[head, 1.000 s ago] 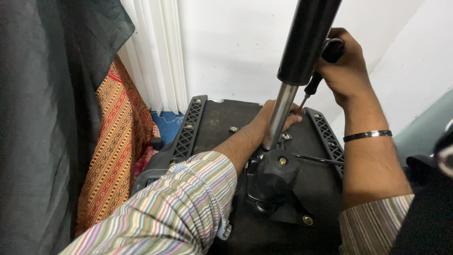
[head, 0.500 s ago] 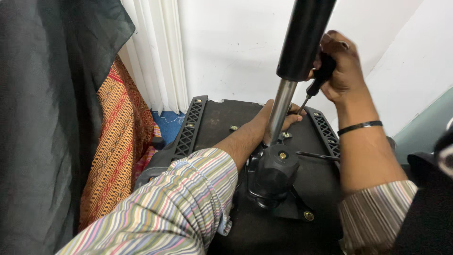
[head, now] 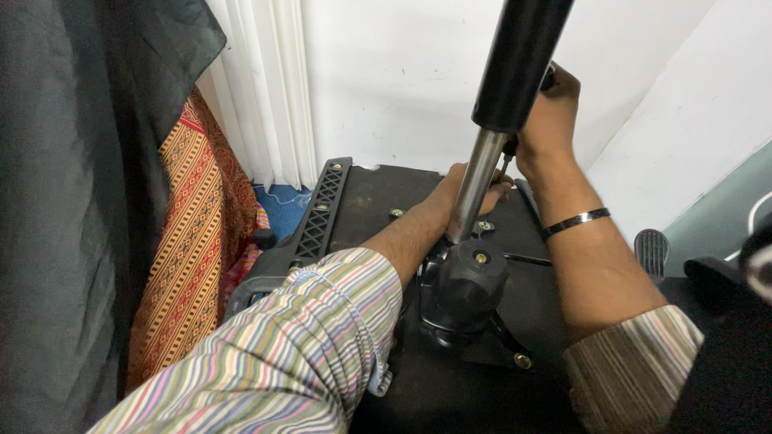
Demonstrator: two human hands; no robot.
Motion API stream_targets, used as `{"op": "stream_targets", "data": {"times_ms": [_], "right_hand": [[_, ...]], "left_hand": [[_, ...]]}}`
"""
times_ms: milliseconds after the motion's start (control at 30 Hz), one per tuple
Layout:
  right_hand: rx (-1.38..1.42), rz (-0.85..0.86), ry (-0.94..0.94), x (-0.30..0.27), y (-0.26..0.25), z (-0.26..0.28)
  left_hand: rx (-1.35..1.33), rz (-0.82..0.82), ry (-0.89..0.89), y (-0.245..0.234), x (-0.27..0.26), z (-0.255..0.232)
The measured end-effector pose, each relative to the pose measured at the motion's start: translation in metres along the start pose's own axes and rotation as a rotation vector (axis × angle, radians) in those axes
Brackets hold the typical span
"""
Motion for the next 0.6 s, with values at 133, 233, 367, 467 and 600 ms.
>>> {"op": "stream_targets", "data": {"times_ms": [133,233,367,467,600], "right_hand": [[0.651,0.109,0.273,0.009,-0.02,-0.01],[0.672,0.348,0.269,0.022,-0.024,-0.012],[0.605,0.469,0.324,0.033,-0.023,-0.019],[0.557,0.285,0.287,0.035,-0.023,-0.029],[0.241,-0.006,0.056,0.03,-0.023,-0.035]], "left_hand": [[-0.192,-0.028,-0.017,0.0,-0.003,-0.001],[-0.136,-0.013,-0.004,-0.002,-0.005,-0.004],[-0.148,0.001,-0.04,-0.003,-0.004,0.001],[-0.351,-0.024,-0.028,0.0,-0.001,0.007],[-0.35,-0.034,0.023,0.004,0.003,0.01]]}}
Point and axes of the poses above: each hand's wrist, its own x-axis towards the middle knuckle, its own y-axis out of the palm, z = x × y, the point moved 4 cm from there along x, towards the middle knuckle
